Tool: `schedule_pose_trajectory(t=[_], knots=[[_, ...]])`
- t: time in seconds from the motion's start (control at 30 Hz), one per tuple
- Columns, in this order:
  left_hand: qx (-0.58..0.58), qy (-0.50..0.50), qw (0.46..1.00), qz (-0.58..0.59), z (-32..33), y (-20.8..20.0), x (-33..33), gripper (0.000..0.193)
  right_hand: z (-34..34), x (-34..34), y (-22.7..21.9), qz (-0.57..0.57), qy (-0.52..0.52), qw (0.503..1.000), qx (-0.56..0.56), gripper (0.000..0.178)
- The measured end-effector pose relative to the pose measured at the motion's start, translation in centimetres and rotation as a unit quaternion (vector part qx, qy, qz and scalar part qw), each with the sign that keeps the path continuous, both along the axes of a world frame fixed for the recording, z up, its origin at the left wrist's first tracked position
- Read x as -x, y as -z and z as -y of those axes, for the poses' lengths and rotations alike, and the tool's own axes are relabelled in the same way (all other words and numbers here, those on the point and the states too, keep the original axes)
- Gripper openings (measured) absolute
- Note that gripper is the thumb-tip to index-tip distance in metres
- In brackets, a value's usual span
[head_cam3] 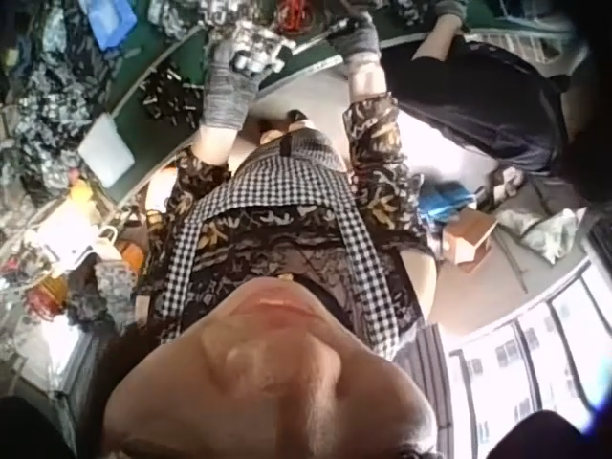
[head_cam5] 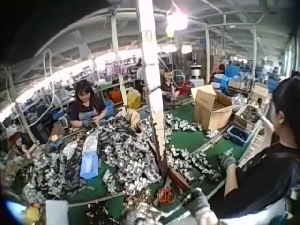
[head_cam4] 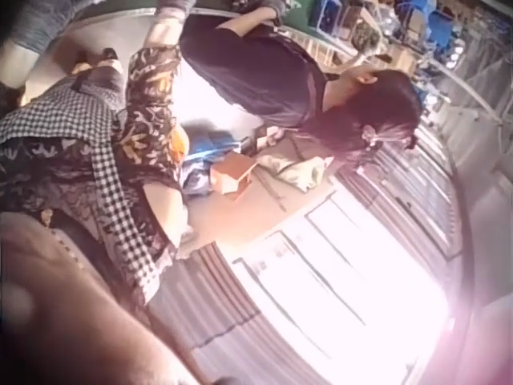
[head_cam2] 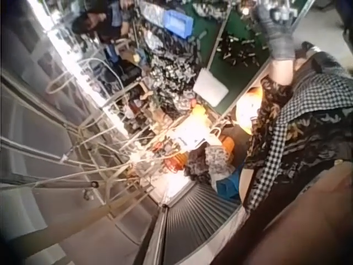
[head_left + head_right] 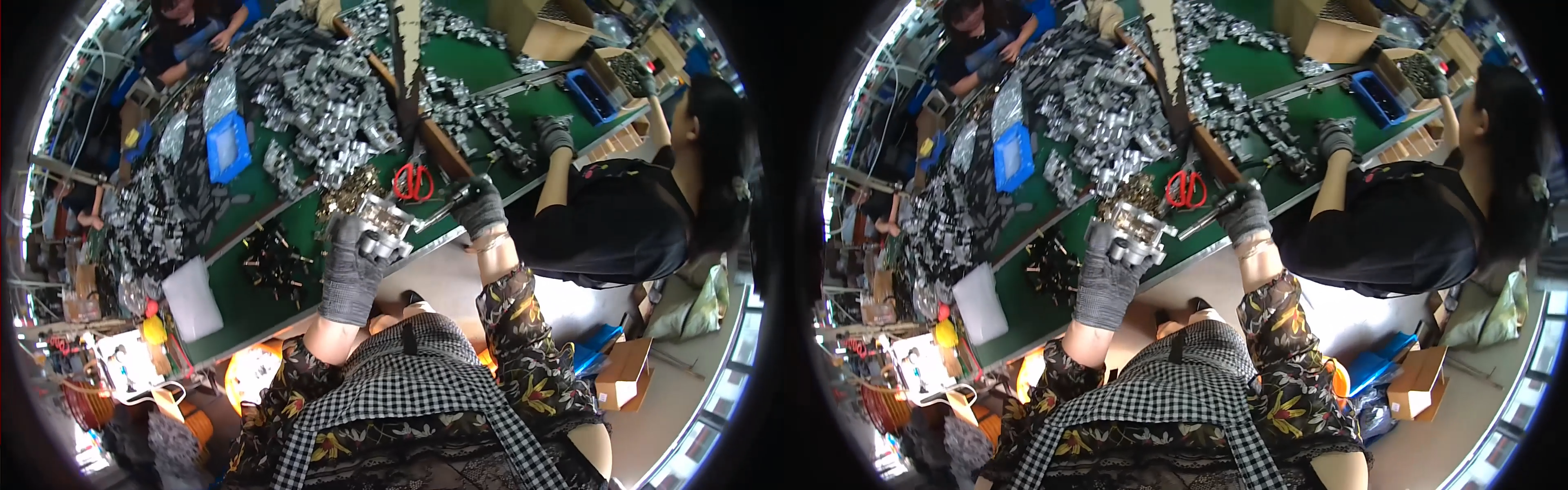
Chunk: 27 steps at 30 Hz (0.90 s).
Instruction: Manual assembly and inspection of small mechanical metal components on a factory production line.
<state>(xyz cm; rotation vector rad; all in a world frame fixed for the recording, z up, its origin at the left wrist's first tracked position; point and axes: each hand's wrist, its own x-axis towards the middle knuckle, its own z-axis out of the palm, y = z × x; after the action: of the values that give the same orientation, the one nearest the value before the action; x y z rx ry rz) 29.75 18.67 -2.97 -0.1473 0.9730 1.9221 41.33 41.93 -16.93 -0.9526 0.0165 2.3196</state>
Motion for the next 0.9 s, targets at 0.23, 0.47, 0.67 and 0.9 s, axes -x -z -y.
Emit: schedule_pose_trajectory(t=[0.23,0.47,0.67,0.9], knots=[[0.0,0.003,1.0,-0.026,-0.4,-1.6,0.7,0.041,-9.5,3.5,-5.5,0.351,0.003,0.886,-0.302,0.029],[-0.12,0.079,0.99,0.007,-1.3,2.0,3.2,0.044,-19.9,1.8,12.3,0.633,-0.064,0.504,-0.584,0.047],[-0.023,-0.002,0.999,-0.045,-1.6,-0.6,2.9,0.042,-10.3,3.1,3.1,0.636,-0.186,0.52,-0.538,0.03],[0.014,0.028,0.998,-0.06,-2.7,-1.7,2.1,0.041,6.3,-0.1,-11.4,0.213,-0.139,0.747,-0.614,0.018]])
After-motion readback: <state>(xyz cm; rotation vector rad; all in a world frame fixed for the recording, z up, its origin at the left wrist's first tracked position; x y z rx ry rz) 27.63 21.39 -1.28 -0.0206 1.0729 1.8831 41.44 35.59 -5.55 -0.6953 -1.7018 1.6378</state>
